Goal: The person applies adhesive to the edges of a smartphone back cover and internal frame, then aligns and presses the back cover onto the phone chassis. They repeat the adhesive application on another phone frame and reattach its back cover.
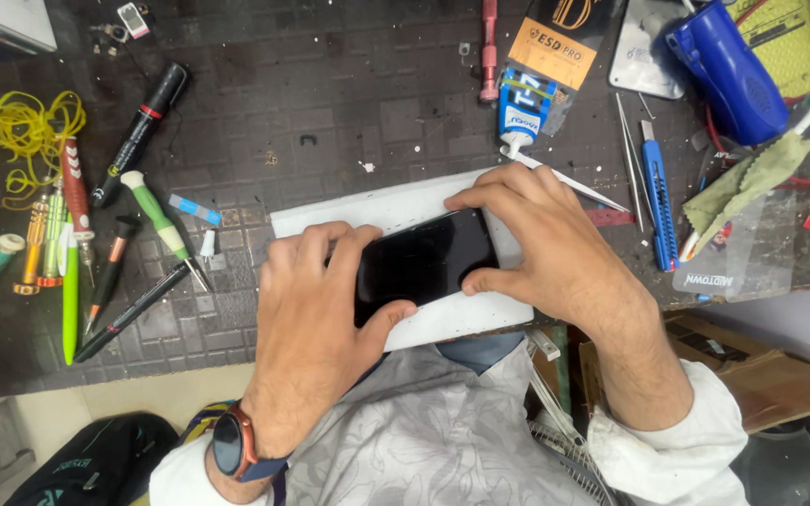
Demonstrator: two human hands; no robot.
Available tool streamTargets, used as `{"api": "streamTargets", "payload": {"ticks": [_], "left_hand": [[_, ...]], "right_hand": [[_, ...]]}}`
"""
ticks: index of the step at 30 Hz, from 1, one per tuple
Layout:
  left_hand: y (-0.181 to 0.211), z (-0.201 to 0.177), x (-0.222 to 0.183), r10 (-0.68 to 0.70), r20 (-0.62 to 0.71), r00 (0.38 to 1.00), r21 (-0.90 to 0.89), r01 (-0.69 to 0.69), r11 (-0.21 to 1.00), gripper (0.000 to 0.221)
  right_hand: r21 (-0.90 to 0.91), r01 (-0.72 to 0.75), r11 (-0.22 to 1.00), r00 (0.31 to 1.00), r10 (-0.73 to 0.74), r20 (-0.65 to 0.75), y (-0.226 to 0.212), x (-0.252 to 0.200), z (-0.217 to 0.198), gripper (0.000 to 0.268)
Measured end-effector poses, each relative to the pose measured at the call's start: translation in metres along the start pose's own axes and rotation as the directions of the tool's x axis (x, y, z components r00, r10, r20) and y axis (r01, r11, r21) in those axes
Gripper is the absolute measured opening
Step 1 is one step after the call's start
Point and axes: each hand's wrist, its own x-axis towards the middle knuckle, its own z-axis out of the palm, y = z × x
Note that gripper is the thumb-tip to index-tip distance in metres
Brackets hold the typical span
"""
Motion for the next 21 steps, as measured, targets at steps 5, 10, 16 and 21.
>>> {"api": "streamTargets", "payload": {"ticks": [5,10,16,21], "left_hand": [[0.011,-0.009,0.021,-0.071,0.173,0.982,0.026,0.068,0.997,0.066],[0.021,-0.013,0.026,-0.178,0.298,0.938,-0.006,0.188,0.982,0.059],[0.026,-0.013,0.018,-0.09,0.281,0.956,0.002,0.093,0.996,0.04],[0.028,-0.012,0.005,0.064,0.117,0.991,-0.054,-0.058,0.997,0.034]], "right_hand": [[0.01,-0.012,1.0,1.0,0.012,0.019,-0.001,0.003,-0.002,0.077],[-0.024,-0.021,0.999,1.0,0.021,0.018,-0.003,-0.007,0.002,0.075],[-0.007,-0.072,0.997,0.995,0.071,-0.063,-0.01,-0.028,0.016,0.066],[0.017,-0.002,1.0,0.965,0.006,-0.261,-0.017,-0.042,0.029,0.053]]}}
